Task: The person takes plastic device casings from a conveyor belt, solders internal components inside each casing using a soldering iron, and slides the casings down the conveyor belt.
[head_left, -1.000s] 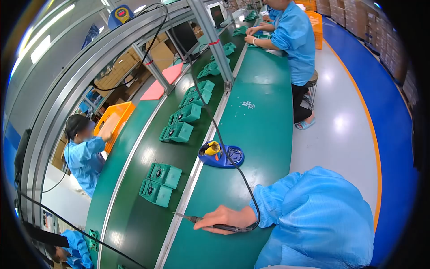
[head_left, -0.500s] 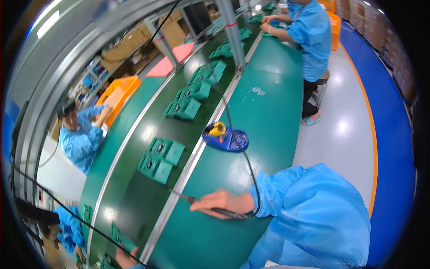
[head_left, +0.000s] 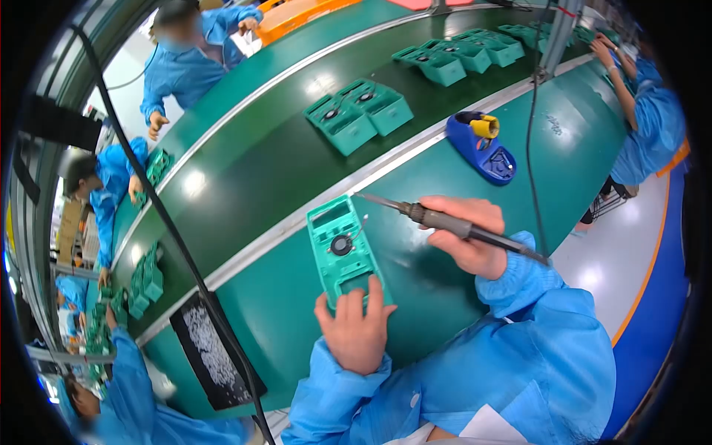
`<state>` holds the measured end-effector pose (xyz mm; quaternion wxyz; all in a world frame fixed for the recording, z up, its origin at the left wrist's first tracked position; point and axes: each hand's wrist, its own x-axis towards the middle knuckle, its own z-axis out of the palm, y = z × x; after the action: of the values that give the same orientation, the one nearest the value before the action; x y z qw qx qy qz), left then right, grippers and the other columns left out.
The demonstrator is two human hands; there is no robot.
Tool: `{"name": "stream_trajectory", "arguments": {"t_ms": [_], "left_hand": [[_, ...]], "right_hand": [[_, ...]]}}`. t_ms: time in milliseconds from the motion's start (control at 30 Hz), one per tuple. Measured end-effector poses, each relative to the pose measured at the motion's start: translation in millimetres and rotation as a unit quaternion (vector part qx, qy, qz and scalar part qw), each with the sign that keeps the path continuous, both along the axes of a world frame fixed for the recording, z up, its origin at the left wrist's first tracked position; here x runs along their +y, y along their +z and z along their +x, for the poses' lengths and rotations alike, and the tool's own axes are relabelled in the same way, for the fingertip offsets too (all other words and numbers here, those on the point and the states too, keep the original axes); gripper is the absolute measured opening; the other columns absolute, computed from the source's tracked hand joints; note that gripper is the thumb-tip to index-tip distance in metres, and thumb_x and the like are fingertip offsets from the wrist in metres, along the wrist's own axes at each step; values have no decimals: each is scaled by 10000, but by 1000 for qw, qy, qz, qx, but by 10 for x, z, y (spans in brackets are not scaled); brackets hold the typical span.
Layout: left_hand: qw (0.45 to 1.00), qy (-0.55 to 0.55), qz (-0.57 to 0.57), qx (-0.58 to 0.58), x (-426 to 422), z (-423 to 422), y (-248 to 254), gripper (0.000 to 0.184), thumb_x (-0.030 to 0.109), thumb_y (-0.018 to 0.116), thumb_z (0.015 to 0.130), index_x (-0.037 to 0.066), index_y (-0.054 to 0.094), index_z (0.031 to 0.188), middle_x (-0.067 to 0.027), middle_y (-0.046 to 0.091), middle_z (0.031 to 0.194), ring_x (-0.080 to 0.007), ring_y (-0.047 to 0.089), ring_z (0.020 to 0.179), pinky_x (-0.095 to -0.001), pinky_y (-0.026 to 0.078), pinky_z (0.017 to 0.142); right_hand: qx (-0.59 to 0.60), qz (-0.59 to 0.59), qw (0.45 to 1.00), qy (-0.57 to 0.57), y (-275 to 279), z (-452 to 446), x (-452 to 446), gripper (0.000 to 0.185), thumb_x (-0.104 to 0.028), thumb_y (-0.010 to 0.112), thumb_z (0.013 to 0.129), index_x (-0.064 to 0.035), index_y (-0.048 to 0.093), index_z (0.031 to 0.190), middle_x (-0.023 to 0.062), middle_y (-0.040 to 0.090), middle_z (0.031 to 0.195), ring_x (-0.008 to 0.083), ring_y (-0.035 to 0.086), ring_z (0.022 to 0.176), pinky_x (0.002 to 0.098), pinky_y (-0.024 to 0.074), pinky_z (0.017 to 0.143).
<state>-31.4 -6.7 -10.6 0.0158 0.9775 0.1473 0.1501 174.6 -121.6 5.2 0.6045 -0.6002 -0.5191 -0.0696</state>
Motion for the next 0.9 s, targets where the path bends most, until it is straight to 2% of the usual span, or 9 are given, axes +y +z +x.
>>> {"name": "stream_trajectory", "arguments": {"t_ms": [100,133,167,267,367,467,667,767,900], "left_hand": [[1000,6,11,-4,-87,20,-148,536,354,727,765,83,616,1214,-77,571,983,-228,564,913,-528,387,933],[1000,9,14,-6,-105,30,-184,534,361,723,768,88,618,1214,-79,573,1004,-224,565,920,-527,387,935],[1000,9,18,-8,-117,26,-200,531,369,719,772,93,619,1215,-80,576,1025,-220,565,926,-525,387,937],[999,12,16,-26,-140,0,-224,540,378,712,785,80,615,1225,-123,577,1122,-254,567,990,-510,396,937],[996,7,0,-86,-147,-56,-322,534,362,708,801,52,611,1225,-175,561,1198,-313,556,1063,-496,412,936],[993,-1,-26,-116,-137,-129,-376,489,290,712,817,23,609,1214,-208,549,1212,-361,537,1103,-487,432,923],[987,-27,-31,-158,-82,-188,-503,389,167,718,814,18,638,1164,-177,577,1168,-323,575,1048,-495,445,910],[986,-9,-24,-167,-99,-165,-502,247,174,629,895,86,670,1122,-116,624,1104,-236,622,983,-466,456,937],[983,4,-9,-186,-116,-141,-551,242,188,654,878,103,681,1103,-81,629,1080,-197,619,957,-458,459,932]], "right_hand": [[78,-74,993,40,50,-44,-66,266,-122,741,794,0,685,1024,151,703,849,283,692,702,323,541,625],[74,-56,995,38,36,-73,-21,189,-116,732,787,-6,701,938,134,692,778,263,673,643,316,524,583],[67,-75,994,52,37,-94,1,181,-115,732,786,-6,701,927,125,685,754,254,664,621,316,515,564],[37,-95,992,76,-29,-154,100,160,-117,740,775,-5,700,881,88,650,654,209,618,515,311,466,477],[22,-120,987,101,-84,-204,179,157,-116,745,773,-9,699,877,90,651,652,202,608,495,300,456,462],[10,-92,991,96,-206,-264,273,110,-95,741,766,-18,693,827,83,645,642,201,592,477,292,448,448],[3,-107,991,81,-285,-306,352,88,-95,738,762,-34,691,804,64,632,626,195,584,473,291,441,443],[8,-116,990,78,-306,-316,369,82,-92,735,760,-36,692,803,61,626,619,191,580,471,292,436,441],[-12,-155,983,102,-288,-293,350,145,-60,748,765,14,693,876,93,668,665,208,654,544,292,499,502]]}}
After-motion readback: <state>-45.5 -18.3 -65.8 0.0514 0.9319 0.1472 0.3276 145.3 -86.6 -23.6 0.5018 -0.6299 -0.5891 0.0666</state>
